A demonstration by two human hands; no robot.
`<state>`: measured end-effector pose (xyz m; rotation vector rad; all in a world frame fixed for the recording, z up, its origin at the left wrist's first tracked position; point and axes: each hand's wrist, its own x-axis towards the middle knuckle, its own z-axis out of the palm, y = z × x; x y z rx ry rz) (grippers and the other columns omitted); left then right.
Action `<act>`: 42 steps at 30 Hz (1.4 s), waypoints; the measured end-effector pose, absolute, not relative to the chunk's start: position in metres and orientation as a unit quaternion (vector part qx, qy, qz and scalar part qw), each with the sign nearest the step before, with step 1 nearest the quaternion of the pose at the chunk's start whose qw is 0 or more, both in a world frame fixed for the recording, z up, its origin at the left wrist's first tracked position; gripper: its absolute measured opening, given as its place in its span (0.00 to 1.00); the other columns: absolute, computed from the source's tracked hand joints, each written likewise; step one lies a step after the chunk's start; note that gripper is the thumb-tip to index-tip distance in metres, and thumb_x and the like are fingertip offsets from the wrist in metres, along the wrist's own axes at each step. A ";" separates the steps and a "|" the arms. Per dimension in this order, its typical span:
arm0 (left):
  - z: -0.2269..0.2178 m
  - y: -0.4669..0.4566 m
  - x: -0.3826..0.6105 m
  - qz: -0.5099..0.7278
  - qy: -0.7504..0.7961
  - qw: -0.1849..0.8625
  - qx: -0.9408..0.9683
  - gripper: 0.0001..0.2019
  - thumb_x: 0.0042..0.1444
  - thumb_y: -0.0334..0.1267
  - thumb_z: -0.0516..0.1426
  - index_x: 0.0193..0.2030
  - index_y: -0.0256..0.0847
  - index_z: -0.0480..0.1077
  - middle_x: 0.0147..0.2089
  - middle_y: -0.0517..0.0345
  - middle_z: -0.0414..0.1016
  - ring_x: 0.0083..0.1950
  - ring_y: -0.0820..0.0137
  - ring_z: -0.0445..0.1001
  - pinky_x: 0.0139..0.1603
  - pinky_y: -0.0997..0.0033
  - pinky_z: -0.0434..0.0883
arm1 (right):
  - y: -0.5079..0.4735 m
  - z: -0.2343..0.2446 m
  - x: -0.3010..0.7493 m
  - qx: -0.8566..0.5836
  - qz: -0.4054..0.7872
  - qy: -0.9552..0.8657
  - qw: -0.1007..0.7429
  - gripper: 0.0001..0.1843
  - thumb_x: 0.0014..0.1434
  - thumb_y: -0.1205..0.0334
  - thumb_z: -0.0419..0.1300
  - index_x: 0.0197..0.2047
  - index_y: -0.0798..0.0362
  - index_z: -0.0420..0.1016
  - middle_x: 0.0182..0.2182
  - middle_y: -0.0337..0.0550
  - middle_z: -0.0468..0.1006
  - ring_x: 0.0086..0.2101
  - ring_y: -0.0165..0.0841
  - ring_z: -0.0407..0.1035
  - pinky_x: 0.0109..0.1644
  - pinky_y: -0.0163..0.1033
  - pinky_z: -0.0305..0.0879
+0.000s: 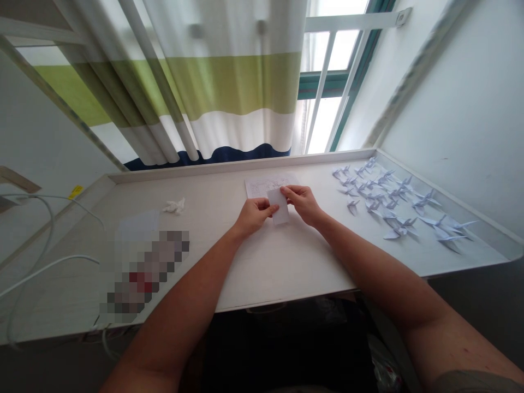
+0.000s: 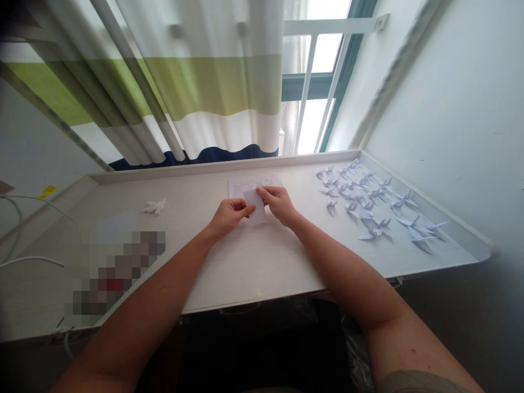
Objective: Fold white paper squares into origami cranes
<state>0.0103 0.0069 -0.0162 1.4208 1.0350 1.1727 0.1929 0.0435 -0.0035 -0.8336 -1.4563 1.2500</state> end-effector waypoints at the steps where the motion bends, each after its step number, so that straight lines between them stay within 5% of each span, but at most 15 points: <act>1: -0.016 0.007 0.010 0.485 0.426 0.494 0.583 0.18 0.50 0.52 0.73 0.33 0.37 0.82 0.32 0.54 0.81 0.34 0.68 0.76 0.40 0.67 0.73 | 0.044 -0.004 0.193 -0.344 0.518 -0.604 0.498 0.32 0.50 0.29 0.72 0.29 0.53 0.81 0.27 0.41 0.77 0.32 0.34 0.69 0.37 0.41 0.70; 18: -0.016 0.014 0.006 0.541 0.434 0.469 0.547 0.24 0.52 0.56 0.71 0.24 0.39 0.72 0.25 0.61 0.72 0.29 0.72 0.71 0.36 0.69 0.74 | 0.046 -0.017 0.193 -0.365 0.455 -0.701 0.410 0.37 0.58 0.23 0.61 0.23 0.52 0.70 0.21 0.37 0.66 0.25 0.29 0.57 0.30 0.38 0.53; 33: -0.017 0.019 0.002 0.566 0.458 0.446 0.520 0.20 0.53 0.51 0.70 0.24 0.37 0.73 0.25 0.59 0.74 0.29 0.72 0.72 0.35 0.71 0.72 | 0.040 -0.006 0.195 -0.376 0.438 -0.743 0.339 0.38 0.60 0.24 0.56 0.23 0.53 0.72 0.21 0.43 0.75 0.24 0.30 0.65 0.31 0.37 0.60; 42: -0.015 0.020 0.003 0.580 0.467 0.451 0.492 0.17 0.53 0.48 0.70 0.25 0.37 0.75 0.27 0.56 0.78 0.30 0.71 0.73 0.36 0.70 0.74 | 0.039 -0.005 0.195 -0.396 0.347 -0.794 0.304 0.32 0.66 0.33 0.52 0.22 0.49 0.60 0.16 0.34 0.62 0.22 0.29 0.57 0.30 0.38 0.53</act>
